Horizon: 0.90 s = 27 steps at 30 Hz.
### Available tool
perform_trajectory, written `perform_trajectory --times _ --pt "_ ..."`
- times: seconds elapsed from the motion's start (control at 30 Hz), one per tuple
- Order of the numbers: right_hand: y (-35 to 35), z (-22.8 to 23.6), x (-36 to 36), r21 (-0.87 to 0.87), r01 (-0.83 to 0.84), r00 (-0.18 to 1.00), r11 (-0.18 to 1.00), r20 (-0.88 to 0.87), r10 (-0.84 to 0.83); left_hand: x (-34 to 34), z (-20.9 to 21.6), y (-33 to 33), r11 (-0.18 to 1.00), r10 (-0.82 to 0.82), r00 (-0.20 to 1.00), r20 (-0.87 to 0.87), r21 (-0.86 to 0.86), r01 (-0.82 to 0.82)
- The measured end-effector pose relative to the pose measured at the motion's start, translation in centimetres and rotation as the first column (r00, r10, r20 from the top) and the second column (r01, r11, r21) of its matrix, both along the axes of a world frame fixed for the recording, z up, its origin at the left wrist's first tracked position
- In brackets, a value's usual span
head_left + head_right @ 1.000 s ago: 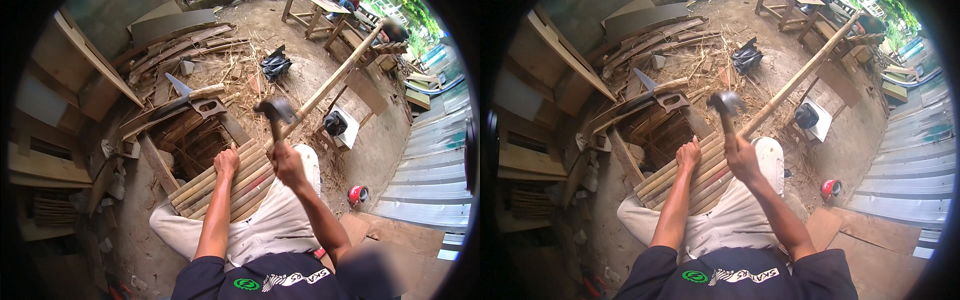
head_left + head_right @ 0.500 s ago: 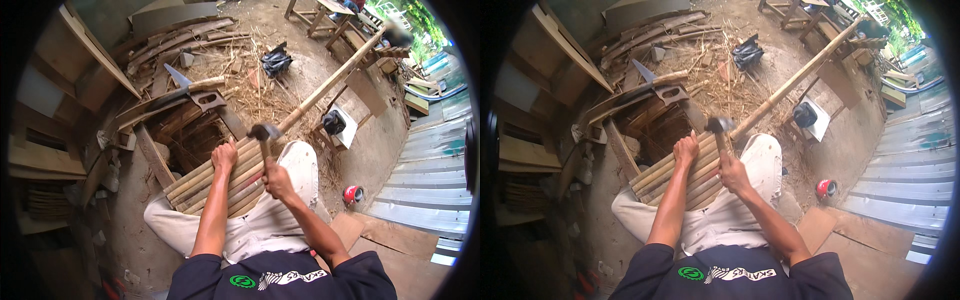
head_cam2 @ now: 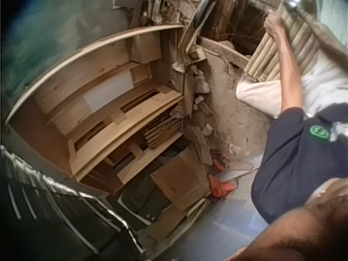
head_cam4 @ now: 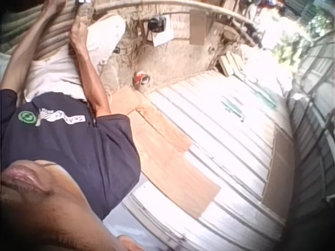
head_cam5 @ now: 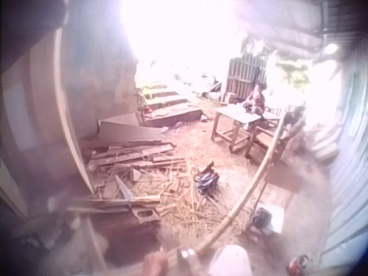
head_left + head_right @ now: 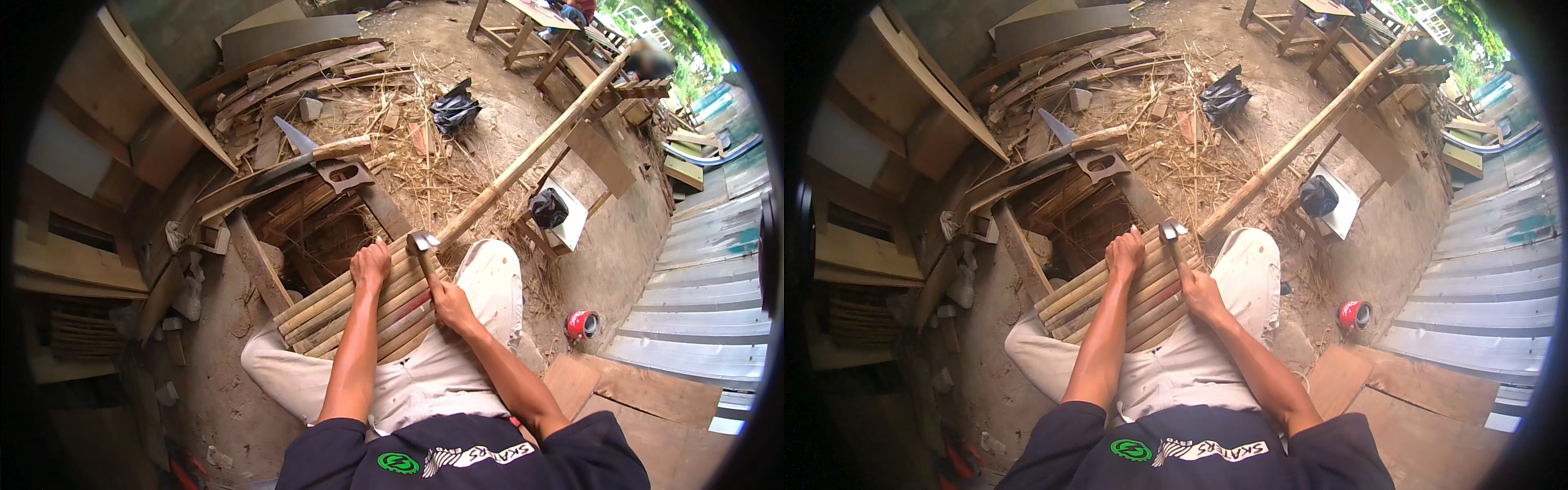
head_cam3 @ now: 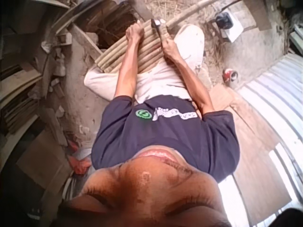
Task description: The person sits on the ground and assembles a bamboo frame by hammering nails into bamboo slats. They repeatedly pick up nails, position them, and drive them in with a hammer. The person also uses a knife to trim or shape bamboo pieces during the process.
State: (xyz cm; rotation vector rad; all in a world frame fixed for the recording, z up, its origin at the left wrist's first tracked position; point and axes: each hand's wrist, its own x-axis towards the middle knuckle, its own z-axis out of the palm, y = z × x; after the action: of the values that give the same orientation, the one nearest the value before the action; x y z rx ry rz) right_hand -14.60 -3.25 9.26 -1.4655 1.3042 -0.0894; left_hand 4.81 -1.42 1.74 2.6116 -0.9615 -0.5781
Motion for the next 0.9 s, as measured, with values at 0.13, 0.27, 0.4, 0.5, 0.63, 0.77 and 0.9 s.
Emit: perform_trajectory --times 0.13,0.27,0.4,0.5,0.63,0.77,0.9 --pt "0.2 6.5 -0.4 0.163 0.115 0.926 0.98 0.34 -0.165 -0.1 -1.0 0.1 0.999 -0.013 0.997 0.07 -0.037 0.016" --pt "-3.1 13.0 0.4 -0.136 0.091 0.752 0.986 0.659 0.021 -0.1 -1.1 0.2 0.997 0.009 0.999 0.045 -0.071 -0.006" --pt "-4.8 10.1 2.1 -0.231 0.119 0.7 0.966 0.709 0.083 -0.1 -0.5 0.2 0.994 -0.003 0.999 0.039 -0.106 0.007" --pt "-3.6 3.9 2.4 -0.382 0.042 0.9 0.923 0.415 0.131 0.0 -0.2 0.6 0.982 0.038 0.999 -0.034 -0.183 -0.043" --pt "0.3 -2.7 1.2 -0.351 0.031 0.99 0.936 0.14 0.02 0.1 -0.7 2.4 0.874 0.031 0.991 -0.13 -0.477 -0.09" --pt "1.0 -4.0 -0.5 -0.136 0.06 0.947 0.989 0.32 -0.014 0.8 -1.8 5.1 0.749 -0.146 0.986 0.079 -0.643 0.162" --pt "0.3 -2.8 -0.9 -0.339 -0.039 0.985 0.94 0.143 0.092 2.5 -1.8 9.2 0.802 -0.16 0.97 0.183 -0.549 0.236"
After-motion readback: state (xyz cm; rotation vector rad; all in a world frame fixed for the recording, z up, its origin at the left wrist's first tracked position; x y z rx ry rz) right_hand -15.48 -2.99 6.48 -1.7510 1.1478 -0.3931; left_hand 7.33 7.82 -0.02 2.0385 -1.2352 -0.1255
